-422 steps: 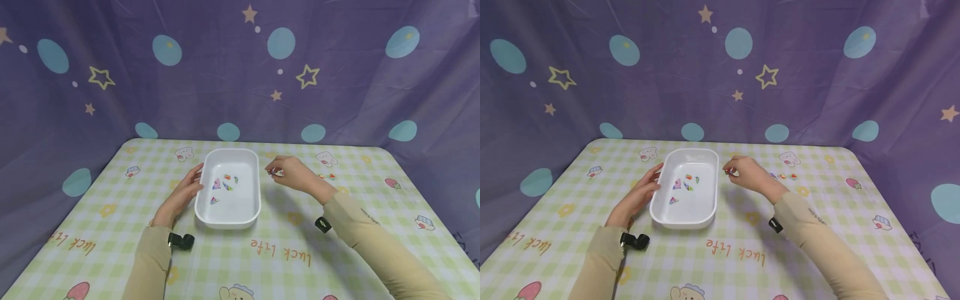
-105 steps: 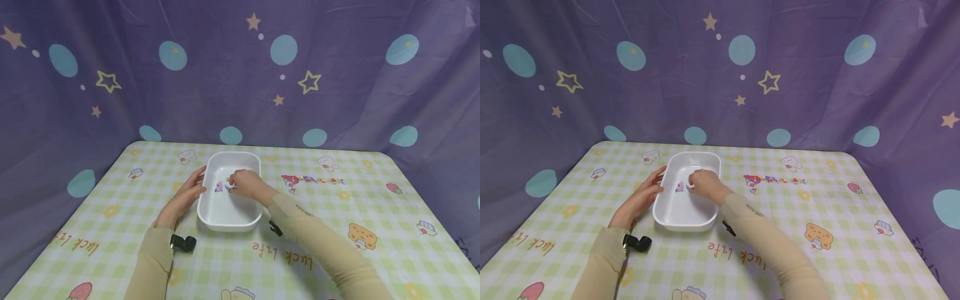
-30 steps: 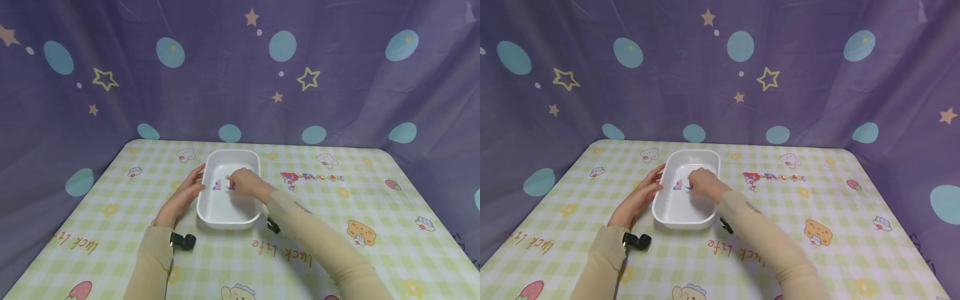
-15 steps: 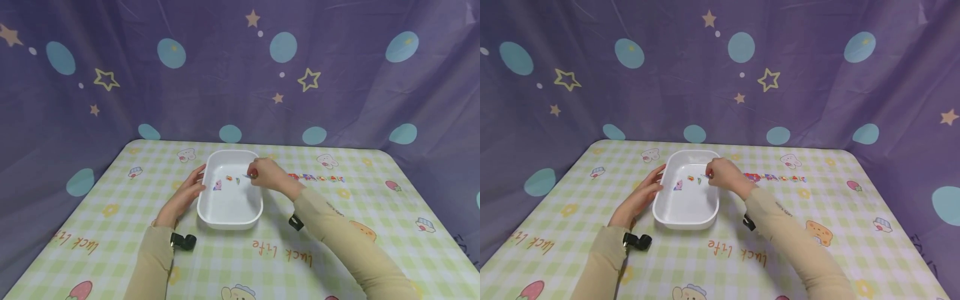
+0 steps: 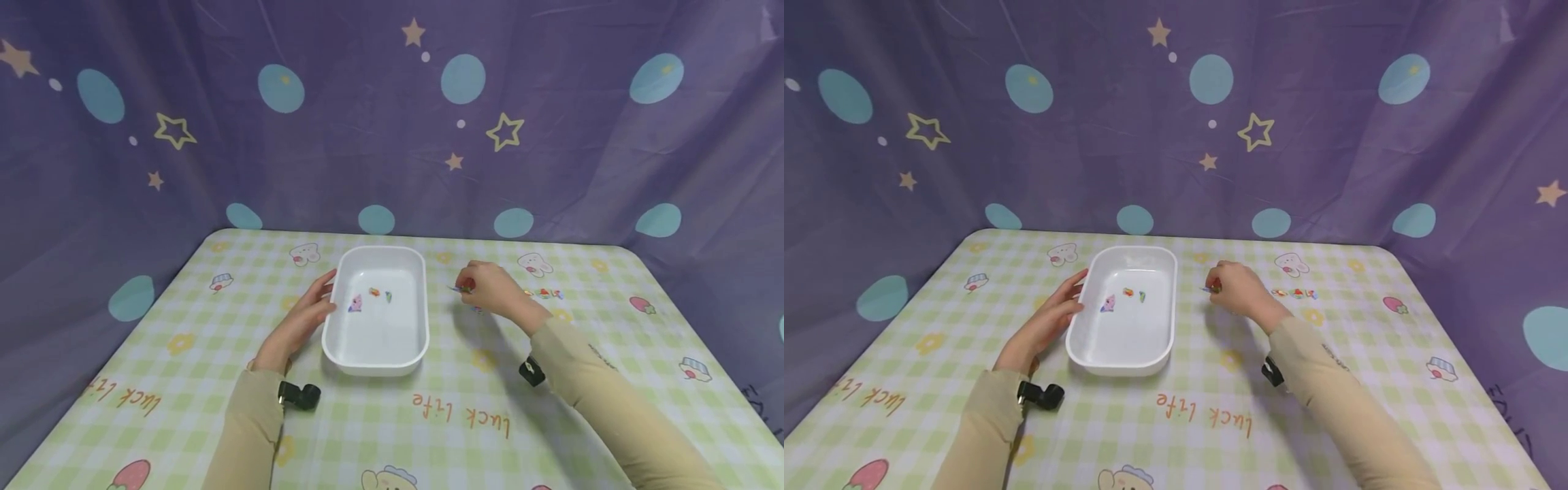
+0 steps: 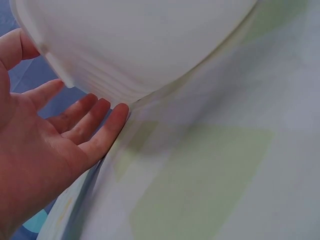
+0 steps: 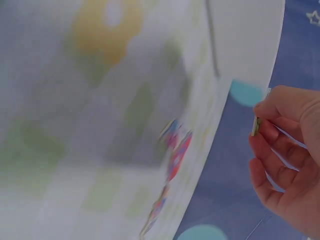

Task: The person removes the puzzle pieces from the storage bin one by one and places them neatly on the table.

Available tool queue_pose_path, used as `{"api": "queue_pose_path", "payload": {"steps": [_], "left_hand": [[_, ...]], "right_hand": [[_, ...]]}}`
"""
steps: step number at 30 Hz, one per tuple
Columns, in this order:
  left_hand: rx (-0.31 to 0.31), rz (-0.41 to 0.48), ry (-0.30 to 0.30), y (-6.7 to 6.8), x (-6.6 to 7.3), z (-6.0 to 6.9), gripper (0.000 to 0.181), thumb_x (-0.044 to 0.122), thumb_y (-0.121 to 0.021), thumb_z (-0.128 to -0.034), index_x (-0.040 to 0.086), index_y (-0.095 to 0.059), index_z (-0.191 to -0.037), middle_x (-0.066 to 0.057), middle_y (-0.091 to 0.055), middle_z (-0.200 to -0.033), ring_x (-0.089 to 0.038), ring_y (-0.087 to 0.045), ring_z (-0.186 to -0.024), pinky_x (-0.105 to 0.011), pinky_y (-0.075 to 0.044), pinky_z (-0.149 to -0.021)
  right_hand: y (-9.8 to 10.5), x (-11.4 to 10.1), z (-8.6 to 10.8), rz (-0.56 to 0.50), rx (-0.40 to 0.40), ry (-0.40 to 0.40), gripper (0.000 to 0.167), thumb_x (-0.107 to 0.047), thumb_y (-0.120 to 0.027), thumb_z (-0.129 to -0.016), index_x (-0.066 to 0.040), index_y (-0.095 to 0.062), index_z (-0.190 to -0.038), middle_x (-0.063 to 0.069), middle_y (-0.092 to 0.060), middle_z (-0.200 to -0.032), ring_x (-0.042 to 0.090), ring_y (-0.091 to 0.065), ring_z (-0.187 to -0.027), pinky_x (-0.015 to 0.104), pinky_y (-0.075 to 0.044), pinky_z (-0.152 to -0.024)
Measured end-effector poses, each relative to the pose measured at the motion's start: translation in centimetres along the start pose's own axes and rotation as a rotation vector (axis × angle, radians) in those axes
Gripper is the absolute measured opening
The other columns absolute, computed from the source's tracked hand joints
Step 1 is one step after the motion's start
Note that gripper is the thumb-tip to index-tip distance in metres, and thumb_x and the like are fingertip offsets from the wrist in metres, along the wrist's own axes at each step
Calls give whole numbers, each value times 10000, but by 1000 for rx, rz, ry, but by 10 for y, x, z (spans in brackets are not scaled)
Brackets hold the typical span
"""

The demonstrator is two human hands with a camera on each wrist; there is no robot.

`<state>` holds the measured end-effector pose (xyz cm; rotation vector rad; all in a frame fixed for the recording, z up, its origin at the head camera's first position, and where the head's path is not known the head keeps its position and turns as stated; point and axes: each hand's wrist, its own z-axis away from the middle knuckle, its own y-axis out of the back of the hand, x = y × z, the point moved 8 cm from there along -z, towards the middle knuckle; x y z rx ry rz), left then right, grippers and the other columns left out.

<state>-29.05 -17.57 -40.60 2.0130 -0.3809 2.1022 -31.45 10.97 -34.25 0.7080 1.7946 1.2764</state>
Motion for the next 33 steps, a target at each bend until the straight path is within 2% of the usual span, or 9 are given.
{"api": "queue_pose_path", "payload": {"steps": [7,16,25,33], "left_hand": [[10,-9,-7,6,-10,-7,741,26,-476,-838,173,-118,-1470,-186,-198,-1464,-369,-289,-1296,-465,-272,-1072],[20,-22,7,7,-12,-7,739,37,-484,-841,176,-122,-1470,-182,-202,-1465,-360,-298,-1293,-442,-303,-1059],[29,-41,15,9,-14,-7,729,45,-486,-835,205,-152,-1464,-165,-223,-1457,-348,-313,-1286,-451,-291,-1063],[32,-37,15,9,-14,-6,735,54,-496,-827,211,-161,-1461,-157,-229,-1455,-350,-320,-1283,-464,-278,-1066]], "right_hand": [[-3,35,16,55,-20,-96,189,-232,-721,-731,-134,-694,-891,-33,-611,-803,123,-568,-700,293,-461,-576],[-14,61,28,53,-51,-111,150,-166,-704,-730,-112,-698,-870,-14,-607,-759,147,-567,-707,318,-473,-622],[-22,78,38,30,-107,-169,115,-123,-671,-735,-127,-680,-850,8,-656,-814,182,-595,-760,356,-485,-635],[-23,82,40,10,-97,-175,154,-87,-639,-728,-134,-700,-862,20,-676,-847,212,-618,-810,382,-497,-682]]}}
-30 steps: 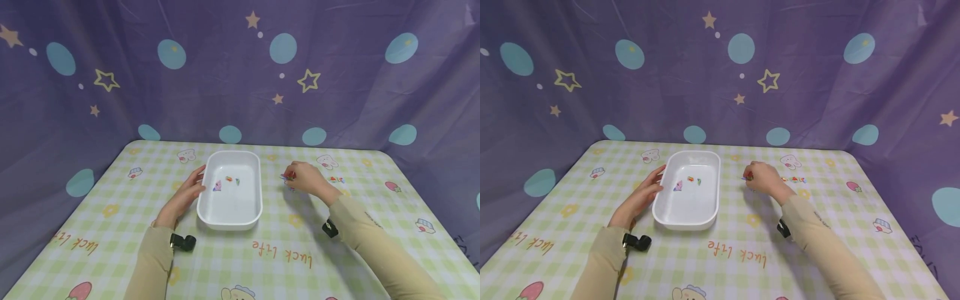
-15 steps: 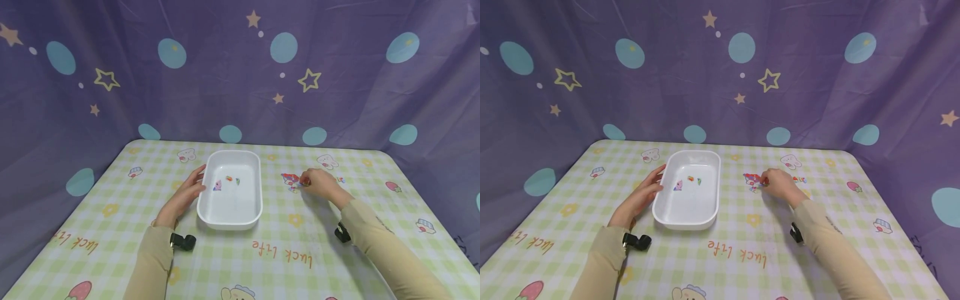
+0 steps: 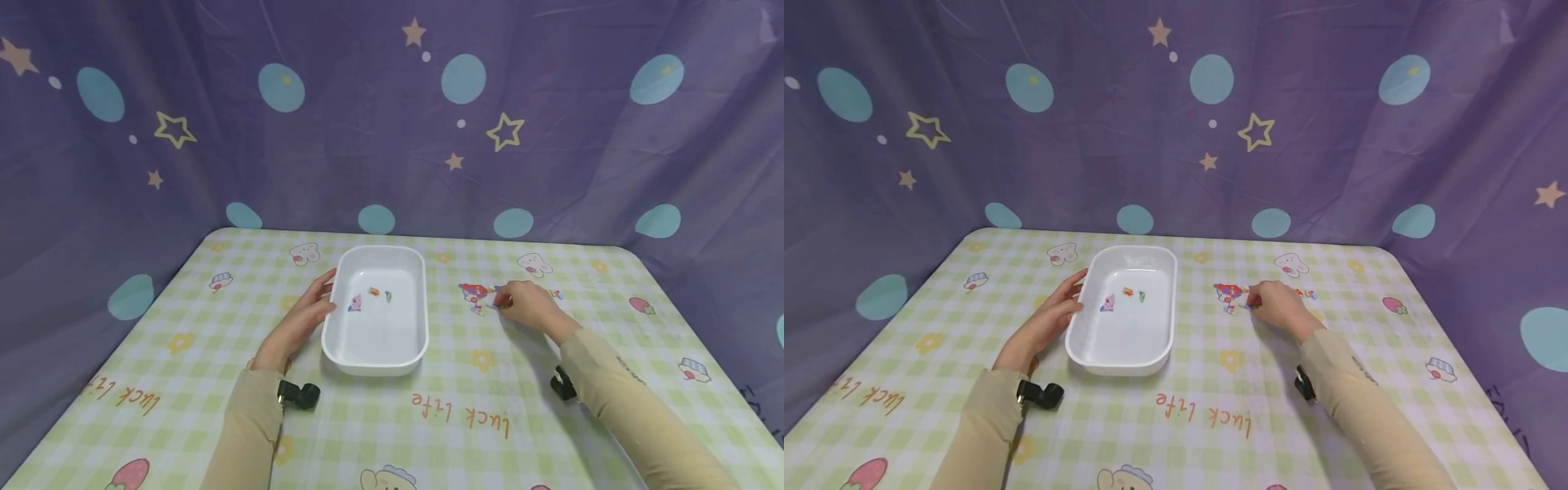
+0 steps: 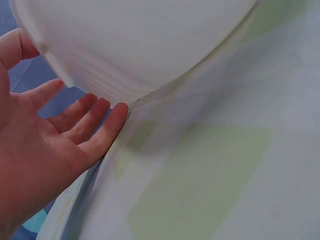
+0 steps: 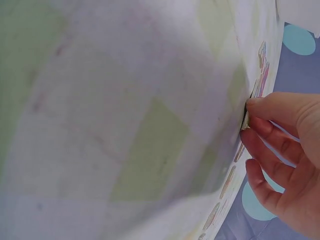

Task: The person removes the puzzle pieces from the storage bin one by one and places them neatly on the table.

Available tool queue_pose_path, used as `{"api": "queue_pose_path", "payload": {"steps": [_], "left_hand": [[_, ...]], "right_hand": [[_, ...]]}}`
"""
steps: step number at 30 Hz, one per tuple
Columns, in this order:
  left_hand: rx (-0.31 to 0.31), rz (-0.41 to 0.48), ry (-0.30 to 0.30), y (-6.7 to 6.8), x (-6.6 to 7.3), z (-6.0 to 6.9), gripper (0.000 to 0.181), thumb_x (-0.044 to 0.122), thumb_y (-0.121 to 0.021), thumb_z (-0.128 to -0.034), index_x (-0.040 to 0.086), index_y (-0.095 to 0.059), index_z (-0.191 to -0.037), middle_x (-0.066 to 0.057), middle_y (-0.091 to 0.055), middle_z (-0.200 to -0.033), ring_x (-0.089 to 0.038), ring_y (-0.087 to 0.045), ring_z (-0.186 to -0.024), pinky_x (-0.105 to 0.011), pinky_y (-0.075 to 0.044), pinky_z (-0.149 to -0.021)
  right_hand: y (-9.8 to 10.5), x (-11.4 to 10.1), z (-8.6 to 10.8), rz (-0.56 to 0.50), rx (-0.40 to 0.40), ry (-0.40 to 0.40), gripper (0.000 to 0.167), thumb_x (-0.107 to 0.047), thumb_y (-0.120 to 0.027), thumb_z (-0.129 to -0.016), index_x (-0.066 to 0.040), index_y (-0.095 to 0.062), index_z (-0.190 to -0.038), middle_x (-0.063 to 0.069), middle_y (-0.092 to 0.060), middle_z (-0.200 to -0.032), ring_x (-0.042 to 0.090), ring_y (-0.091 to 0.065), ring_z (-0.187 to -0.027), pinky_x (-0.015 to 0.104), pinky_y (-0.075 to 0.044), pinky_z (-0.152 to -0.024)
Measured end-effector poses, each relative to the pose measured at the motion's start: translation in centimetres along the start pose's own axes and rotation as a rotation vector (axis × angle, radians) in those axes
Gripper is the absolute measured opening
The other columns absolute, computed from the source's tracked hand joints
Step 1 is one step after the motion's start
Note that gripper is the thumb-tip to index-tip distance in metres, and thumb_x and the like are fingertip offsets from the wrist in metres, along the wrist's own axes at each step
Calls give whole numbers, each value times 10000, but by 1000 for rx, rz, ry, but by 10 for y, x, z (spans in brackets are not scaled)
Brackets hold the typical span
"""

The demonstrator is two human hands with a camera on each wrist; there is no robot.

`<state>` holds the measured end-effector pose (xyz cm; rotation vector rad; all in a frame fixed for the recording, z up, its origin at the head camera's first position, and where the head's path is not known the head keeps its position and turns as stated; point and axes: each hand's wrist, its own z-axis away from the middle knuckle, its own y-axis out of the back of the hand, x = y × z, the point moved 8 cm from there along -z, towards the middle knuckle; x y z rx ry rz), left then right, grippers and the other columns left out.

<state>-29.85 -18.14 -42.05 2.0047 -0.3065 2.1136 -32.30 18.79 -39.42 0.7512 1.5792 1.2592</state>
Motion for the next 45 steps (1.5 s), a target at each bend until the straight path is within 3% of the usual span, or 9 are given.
{"api": "queue_pose_path", "payload": {"steps": [7,14,22,36,45], "left_hand": [[-3,-6,-2,0,2,0,731,53,-489,-831,207,-154,-1463,-162,-223,-1458,-352,-316,-1285,-461,-280,-1066],[2,-19,-6,1,2,0,724,52,-482,-833,209,-160,-1462,-170,-220,-1457,-358,-315,-1283,-468,-280,-1064],[-1,-1,17,1,-1,0,732,55,-494,-831,219,-161,-1462,-150,-212,-1471,-353,-305,-1296,-469,-259,-1075],[-2,7,14,1,1,2,734,49,-494,-844,221,-144,-1466,-150,-194,-1478,-358,-297,-1299,-471,-260,-1075],[-3,-8,12,1,0,1,724,55,-493,-843,218,-157,-1463,-142,-214,-1472,-346,-318,-1292,-453,-277,-1070]], "right_hand": [[2,-1,-1,-2,8,9,170,-79,-632,-734,-125,-710,-878,30,-676,-869,230,-622,-831,389,-504,-693],[9,-15,-9,4,43,32,152,-107,-668,-748,-103,-713,-893,14,-658,-819,159,-595,-729,340,-492,-649],[16,-49,-19,41,80,105,162,-153,-696,-751,-104,-714,-904,-3,-638,-798,140,-579,-695,311,-475,-612],[31,-118,-41,-8,132,210,144,-166,-640,-786,-114,-685,-913,-8,-653,-817,141,-601,-744,314,-500,-660],[22,-162,-56,29,137,297,142,-160,-642,-779,-134,-683,-912,-20,-645,-821,124,-602,-754,281,-490,-673]]}}
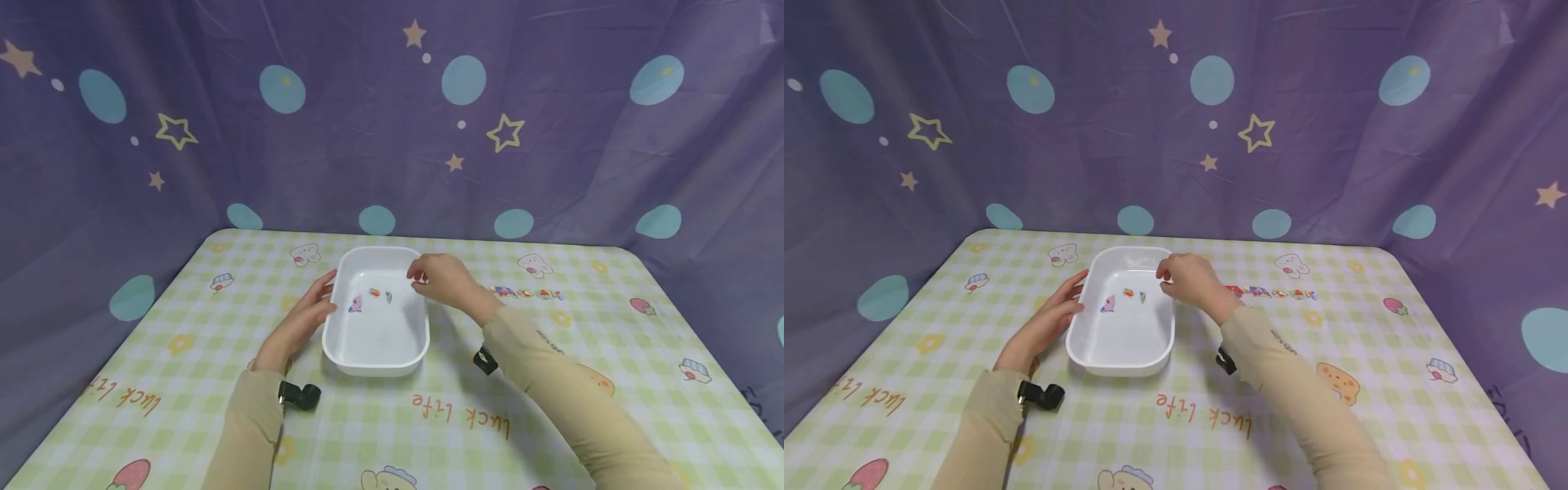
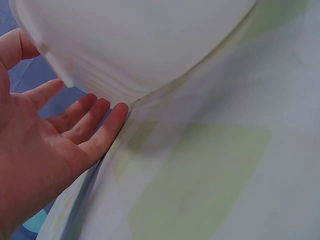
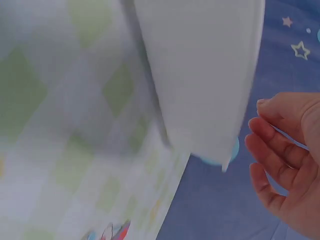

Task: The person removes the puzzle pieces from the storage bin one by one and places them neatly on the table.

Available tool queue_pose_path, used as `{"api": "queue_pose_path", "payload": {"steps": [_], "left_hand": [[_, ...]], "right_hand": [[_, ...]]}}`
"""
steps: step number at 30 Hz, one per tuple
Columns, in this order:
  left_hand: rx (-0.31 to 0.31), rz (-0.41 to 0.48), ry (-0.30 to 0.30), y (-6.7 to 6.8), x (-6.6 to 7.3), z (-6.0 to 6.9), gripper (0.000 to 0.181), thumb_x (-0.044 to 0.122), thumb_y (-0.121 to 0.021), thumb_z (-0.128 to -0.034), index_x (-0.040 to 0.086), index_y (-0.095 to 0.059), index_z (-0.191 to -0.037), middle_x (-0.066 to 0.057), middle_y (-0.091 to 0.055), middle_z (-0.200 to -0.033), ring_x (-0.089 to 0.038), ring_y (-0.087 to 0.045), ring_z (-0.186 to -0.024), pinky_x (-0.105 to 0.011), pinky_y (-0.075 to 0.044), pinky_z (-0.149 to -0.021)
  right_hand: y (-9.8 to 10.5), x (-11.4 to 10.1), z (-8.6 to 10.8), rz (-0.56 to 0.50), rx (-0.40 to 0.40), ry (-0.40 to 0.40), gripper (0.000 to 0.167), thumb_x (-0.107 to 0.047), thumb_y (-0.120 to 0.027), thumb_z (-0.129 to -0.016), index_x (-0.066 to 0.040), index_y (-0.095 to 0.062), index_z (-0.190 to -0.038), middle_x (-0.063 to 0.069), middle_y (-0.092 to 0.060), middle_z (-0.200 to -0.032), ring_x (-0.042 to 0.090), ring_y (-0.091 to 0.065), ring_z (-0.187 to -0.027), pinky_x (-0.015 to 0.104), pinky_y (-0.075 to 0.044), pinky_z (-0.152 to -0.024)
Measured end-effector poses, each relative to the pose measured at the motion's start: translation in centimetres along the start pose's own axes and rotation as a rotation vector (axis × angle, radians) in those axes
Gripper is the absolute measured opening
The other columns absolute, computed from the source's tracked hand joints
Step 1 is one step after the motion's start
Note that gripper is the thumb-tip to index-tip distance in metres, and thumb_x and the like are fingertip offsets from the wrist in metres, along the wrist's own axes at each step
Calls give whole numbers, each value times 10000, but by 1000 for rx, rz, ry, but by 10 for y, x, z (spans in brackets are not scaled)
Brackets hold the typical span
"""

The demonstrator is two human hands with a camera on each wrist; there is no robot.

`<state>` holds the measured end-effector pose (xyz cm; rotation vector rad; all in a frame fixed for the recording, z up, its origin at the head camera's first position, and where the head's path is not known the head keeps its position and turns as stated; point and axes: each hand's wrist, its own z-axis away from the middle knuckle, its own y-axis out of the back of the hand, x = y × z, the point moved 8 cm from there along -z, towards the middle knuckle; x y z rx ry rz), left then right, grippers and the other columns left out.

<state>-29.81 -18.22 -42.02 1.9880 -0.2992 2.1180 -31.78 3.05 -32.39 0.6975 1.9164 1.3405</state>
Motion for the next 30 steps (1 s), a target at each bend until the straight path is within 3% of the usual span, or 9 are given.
{"api": "queue_pose_path", "payload": {"steps": [6,10,21,30], "left_hand": [[1,-4,2,0,-1,-1,714,48,-477,-853,208,-147,-1466,-158,-212,-1469,-349,-310,-1294,-454,-283,-1068],[5,-4,23,-1,-2,-2,715,54,-484,-858,215,-144,-1467,-153,-201,-1476,-342,-293,-1309,-460,-267,-1078],[10,6,6,-2,2,-1,718,47,-478,-855,202,-139,-1468,-160,-192,-1478,-344,-280,-1314,-466,-259,-1080],[2,9,6,-1,0,-2,731,46,-483,-849,199,-128,-1469,-170,-194,-1472,-351,-272,-1309,-479,-248,-1079]], "right_hand": [[-19,-14,-12,23,-44,40,156,-170,-639,-783,-152,-688,-929,-31,-653,-857,122,-607,-779,285,-493,-663],[-33,-14,-18,33,-111,2,163,-187,-648,-788,-161,-689,-944,-38,-669,-891,115,-608,-803,293,-498,-682],[-61,-12,-37,159,-231,-83,183,-272,-657,-793,-179,-703,-944,-52,-677,-859,161,-590,-804,347,-491,-717],[-74,-10,-41,237,-263,-124,127,-284,-648,-791,-185,-699,-853,-28,-678,-850,181,-594,-795,385,-494,-714]]}}
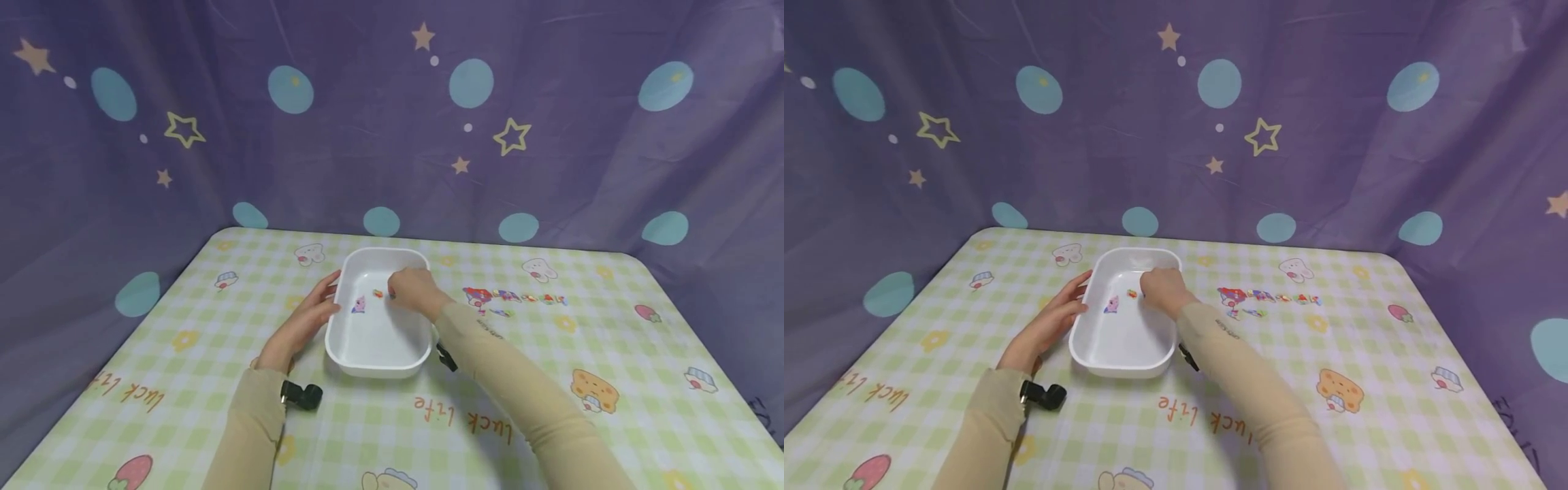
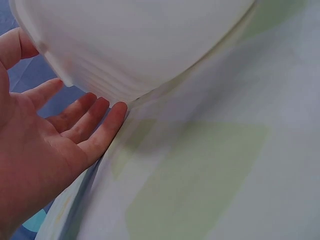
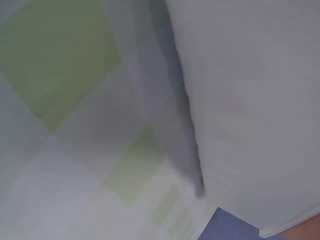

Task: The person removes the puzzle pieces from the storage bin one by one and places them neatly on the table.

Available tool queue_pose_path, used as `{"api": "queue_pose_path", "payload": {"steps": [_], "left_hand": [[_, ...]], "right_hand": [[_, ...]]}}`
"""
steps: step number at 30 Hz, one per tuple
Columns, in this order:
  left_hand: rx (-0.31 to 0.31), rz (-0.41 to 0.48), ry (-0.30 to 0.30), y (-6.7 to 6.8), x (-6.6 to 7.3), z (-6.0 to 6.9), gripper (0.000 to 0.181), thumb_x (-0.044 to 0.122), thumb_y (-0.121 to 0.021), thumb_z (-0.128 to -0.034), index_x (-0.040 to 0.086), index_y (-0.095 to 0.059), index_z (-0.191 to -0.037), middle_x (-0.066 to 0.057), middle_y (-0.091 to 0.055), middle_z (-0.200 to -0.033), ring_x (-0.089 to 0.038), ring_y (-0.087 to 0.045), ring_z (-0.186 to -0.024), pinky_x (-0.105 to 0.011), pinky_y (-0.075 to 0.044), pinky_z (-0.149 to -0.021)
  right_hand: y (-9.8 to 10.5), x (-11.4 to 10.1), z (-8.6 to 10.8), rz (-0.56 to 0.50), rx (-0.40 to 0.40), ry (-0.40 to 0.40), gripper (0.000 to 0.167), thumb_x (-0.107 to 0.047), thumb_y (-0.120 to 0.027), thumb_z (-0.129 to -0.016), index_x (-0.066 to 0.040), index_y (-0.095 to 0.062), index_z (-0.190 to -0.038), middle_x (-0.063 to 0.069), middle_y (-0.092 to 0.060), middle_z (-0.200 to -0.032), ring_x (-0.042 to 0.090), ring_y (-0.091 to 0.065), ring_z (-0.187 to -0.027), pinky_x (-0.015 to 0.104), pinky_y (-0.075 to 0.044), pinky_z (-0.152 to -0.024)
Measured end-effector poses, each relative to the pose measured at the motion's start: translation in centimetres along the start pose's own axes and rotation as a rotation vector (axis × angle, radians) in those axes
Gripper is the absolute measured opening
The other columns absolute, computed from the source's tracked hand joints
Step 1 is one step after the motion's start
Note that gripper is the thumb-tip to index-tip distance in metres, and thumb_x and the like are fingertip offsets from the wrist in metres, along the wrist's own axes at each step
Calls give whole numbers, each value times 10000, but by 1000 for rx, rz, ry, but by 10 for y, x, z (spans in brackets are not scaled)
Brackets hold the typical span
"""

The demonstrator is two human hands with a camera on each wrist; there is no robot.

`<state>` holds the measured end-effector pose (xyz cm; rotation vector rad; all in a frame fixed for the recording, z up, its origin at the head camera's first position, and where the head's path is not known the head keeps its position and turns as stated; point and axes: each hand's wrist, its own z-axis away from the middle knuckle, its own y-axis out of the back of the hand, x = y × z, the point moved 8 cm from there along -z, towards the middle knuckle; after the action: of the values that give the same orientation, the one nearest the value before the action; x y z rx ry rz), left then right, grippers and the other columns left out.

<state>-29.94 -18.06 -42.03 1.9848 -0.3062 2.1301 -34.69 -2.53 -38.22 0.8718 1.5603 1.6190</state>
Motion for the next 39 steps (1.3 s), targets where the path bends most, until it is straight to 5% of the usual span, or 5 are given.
{"api": "queue_pose_path", "payload": {"steps": [21,29,39], "left_hand": [[11,-7,-3,-1,-1,1,726,58,-483,-846,206,-138,-1468,-153,-198,-1476,-337,-281,-1312,-459,-263,-1079],[0,-16,-8,-1,-2,0,727,57,-480,-842,200,-139,-1467,-159,-201,-1476,-340,-284,-1309,-459,-276,-1071],[-7,-17,-25,0,1,1,723,54,-481,-847,190,-136,-1468,-171,-212,-1467,-349,-299,-1297,-458,-279,-1068]], "right_hand": [[-3,-2,2,-27,-40,58,119,-148,-659,-739,-213,-667,-837,-71,-659,-854,152,-582,-821,341,-473,-715],[4,4,4,-119,19,66,293,-177,-635,-756,-204,-659,-1047,-91,-668,-832,114,-600,-803,307,-482,-707],[20,9,17,-118,71,103,130,-224,-659,-767,-218,-706,-889,-94,-672,-825,88,-588,-775,310,-470,-736]]}}
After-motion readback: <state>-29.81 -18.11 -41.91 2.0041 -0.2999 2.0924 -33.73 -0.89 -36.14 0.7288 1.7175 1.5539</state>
